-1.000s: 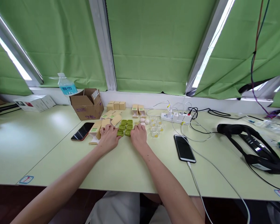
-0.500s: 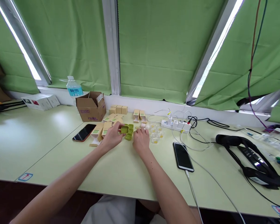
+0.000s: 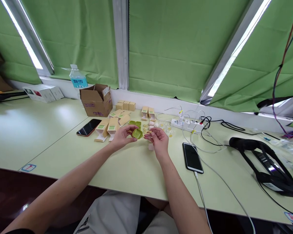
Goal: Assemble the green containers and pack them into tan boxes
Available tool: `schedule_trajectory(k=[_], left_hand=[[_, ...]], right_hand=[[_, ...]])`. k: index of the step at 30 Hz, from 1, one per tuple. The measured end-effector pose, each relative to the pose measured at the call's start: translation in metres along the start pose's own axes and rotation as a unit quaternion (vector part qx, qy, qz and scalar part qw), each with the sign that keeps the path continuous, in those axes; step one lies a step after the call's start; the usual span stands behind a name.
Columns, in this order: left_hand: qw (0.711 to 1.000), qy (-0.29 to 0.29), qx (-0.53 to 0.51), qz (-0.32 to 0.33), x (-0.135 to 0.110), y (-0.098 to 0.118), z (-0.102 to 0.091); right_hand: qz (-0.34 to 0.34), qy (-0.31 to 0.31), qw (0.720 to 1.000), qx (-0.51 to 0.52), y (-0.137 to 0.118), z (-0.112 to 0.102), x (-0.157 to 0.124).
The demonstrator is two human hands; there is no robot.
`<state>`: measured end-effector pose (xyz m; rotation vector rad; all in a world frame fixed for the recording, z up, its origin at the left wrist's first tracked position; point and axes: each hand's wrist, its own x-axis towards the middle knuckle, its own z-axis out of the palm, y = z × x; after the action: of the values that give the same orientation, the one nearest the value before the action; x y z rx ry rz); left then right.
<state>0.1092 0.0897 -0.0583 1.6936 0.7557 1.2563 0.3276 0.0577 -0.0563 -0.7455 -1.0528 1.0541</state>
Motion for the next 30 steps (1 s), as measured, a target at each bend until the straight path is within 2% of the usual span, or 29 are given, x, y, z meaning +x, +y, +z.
schedule_trajectory(k=[7,12,15,18,23,27,30], left_hand=[[0.985,-0.061,-0.162,-0.020,-0.001,-0.006,-0.001],[0.974,-0.084,-0.208,-0.039,-0.003,-0.007,0.001],[0.970,-0.105,-0.215,-0.035,-0.004,-0.004,0.002],[0.971,-0.127,-0.203,-0.027,-0.005,0.002,0.001],[0.969,-0.132,-0.205,-0.035,-0.006,0.010,0.001],[0.964,-0.148,-0.216,-0.046,-0.007,0.012,0.004],[0.962,-0.154,-0.218,-0.051,-0.007,0.011,0.005]], right_hand=[[-0.011,-0.010,1.000,-0.013,-0.009,0.004,-0.006],[-0.070,0.024,0.993,-0.090,-0.013,0.012,-0.014],[-0.132,0.012,0.981,-0.145,-0.010,0.015,-0.019],[-0.225,-0.024,0.945,-0.235,-0.007,0.015,-0.023],[-0.346,-0.070,0.856,-0.377,-0.007,0.011,-0.022],[-0.400,-0.066,0.796,-0.449,-0.010,0.010,-0.021],[-0.408,-0.070,0.762,-0.498,-0.012,0.010,-0.021]])
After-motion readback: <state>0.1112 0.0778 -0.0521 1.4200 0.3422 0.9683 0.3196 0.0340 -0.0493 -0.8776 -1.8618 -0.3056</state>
